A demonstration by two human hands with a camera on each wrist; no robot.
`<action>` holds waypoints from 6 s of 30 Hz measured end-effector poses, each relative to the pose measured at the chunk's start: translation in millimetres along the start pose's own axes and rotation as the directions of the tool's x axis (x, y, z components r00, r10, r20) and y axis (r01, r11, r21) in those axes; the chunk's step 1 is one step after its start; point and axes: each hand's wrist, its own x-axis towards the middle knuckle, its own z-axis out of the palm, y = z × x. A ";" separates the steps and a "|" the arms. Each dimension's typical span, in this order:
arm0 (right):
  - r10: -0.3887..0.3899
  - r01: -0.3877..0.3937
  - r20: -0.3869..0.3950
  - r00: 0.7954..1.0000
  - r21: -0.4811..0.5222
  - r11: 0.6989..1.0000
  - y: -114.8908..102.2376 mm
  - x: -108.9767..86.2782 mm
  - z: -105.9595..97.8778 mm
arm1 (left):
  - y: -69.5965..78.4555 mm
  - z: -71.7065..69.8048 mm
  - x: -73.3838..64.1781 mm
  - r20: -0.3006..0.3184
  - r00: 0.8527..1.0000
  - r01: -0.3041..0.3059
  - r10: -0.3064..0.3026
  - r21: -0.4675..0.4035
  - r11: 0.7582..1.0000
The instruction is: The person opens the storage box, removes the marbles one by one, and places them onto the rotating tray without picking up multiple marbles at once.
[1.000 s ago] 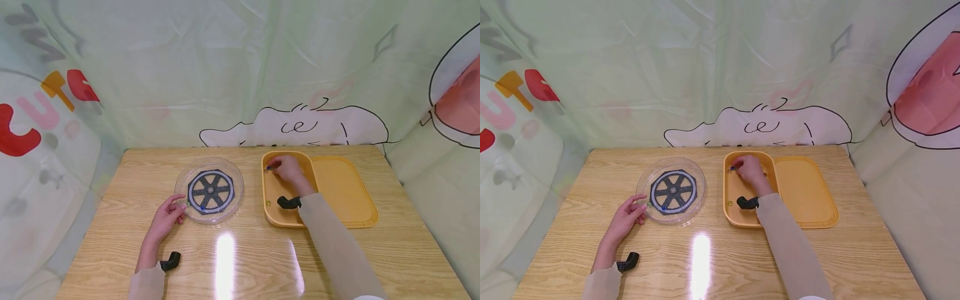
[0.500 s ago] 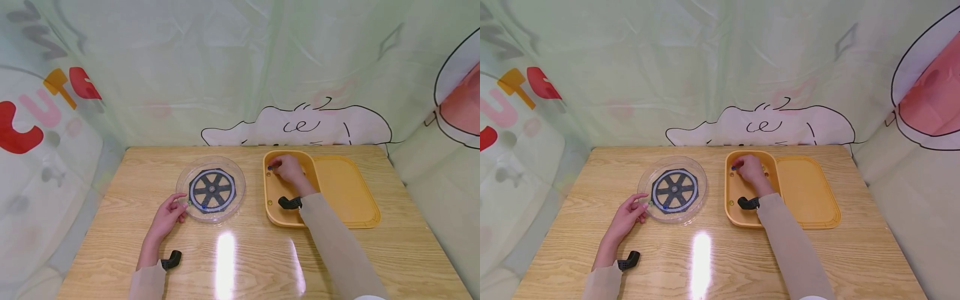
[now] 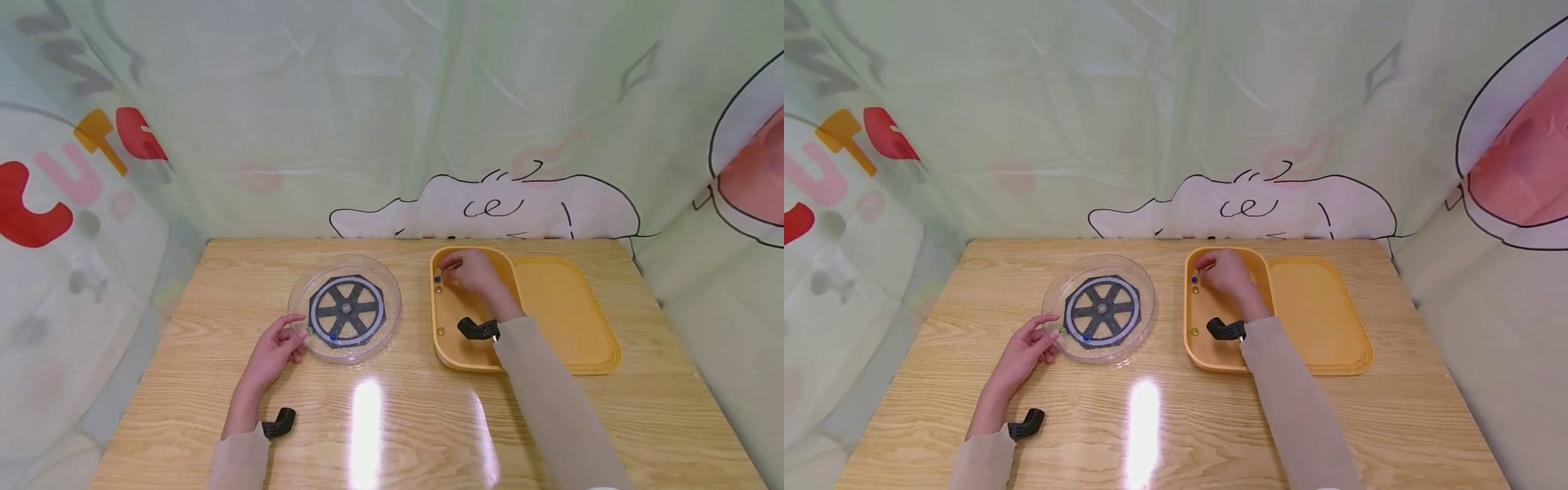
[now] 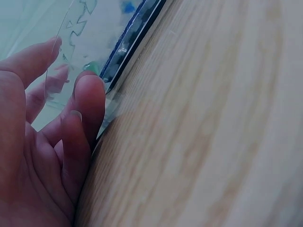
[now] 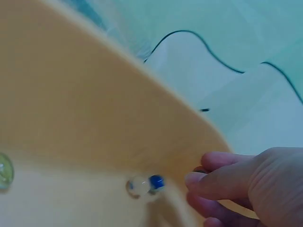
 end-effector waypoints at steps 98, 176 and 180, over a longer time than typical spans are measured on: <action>-0.265 0.240 0.053 0.963 0.280 0.929 -104.9 -59.6 122.5 | -4.2 2.2 -1.5 0.000 1.000 0.014 -0.014 -0.015 1.000; -0.083 0.104 -0.132 0.988 0.156 0.982 -27.0 -31.7 -14.5 | -0.8 2.9 -3.8 -0.004 1.000 0.005 -0.006 -0.010 1.000; -0.079 0.095 -0.118 0.990 0.138 0.986 -19.6 -24.7 -12.5 | -4.3 2.9 -2.6 -0.005 1.000 0.016 -0.016 -0.006 1.000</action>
